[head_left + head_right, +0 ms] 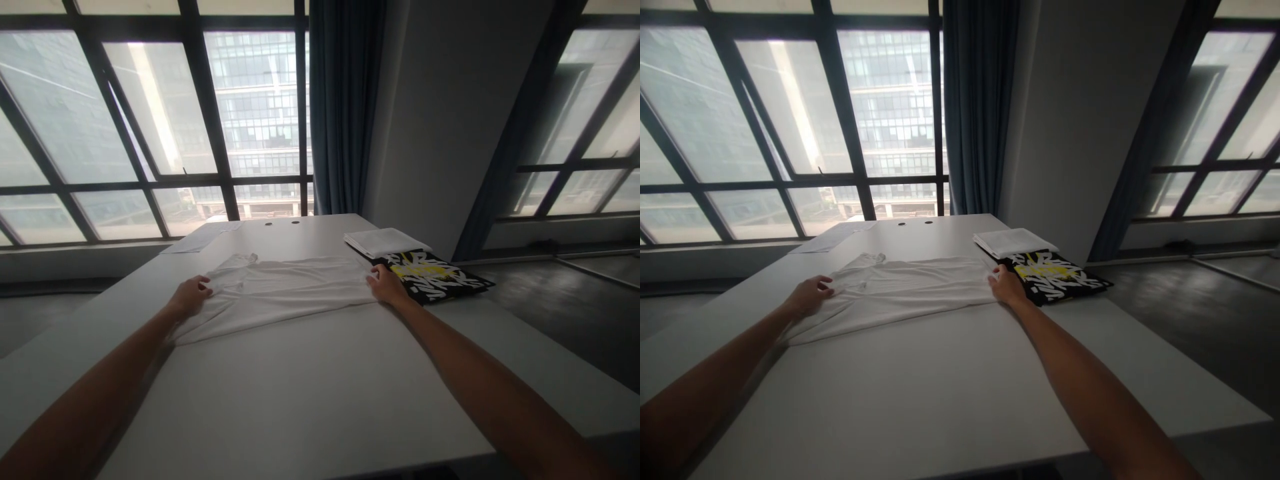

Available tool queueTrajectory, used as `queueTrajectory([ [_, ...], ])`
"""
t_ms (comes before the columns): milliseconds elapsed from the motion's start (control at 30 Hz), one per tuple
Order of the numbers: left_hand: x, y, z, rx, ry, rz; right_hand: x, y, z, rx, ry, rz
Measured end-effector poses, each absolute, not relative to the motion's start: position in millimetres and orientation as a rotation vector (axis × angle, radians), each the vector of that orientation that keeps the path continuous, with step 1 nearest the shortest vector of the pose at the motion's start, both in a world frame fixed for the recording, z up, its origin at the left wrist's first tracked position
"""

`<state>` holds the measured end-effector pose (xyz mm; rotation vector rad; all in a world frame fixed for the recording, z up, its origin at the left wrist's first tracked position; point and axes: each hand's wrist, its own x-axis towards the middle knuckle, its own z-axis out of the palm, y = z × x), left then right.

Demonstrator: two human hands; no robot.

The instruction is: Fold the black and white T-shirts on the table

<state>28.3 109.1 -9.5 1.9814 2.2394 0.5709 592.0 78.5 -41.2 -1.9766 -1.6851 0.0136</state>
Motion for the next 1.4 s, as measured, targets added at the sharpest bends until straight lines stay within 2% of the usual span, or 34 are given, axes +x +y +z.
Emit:
queueTrajectory([
  [233, 3, 87, -4, 1.872, 2.250, 0.448, 608, 81, -39, -1.833, -1.723, 0.123],
  [467, -8, 38, 4, 1.678, 1.984, 0.141, 628, 74, -32, -1.882, -1.904, 0.207],
  [833, -21, 22, 26, 1.627, 1.850, 0.416, 632, 67, -33, -1.808, -1.969, 0.123],
  [1400, -35, 27, 13, 1.673, 1.975, 0.053, 633, 75, -41, -1.881, -1.982, -0.009],
])
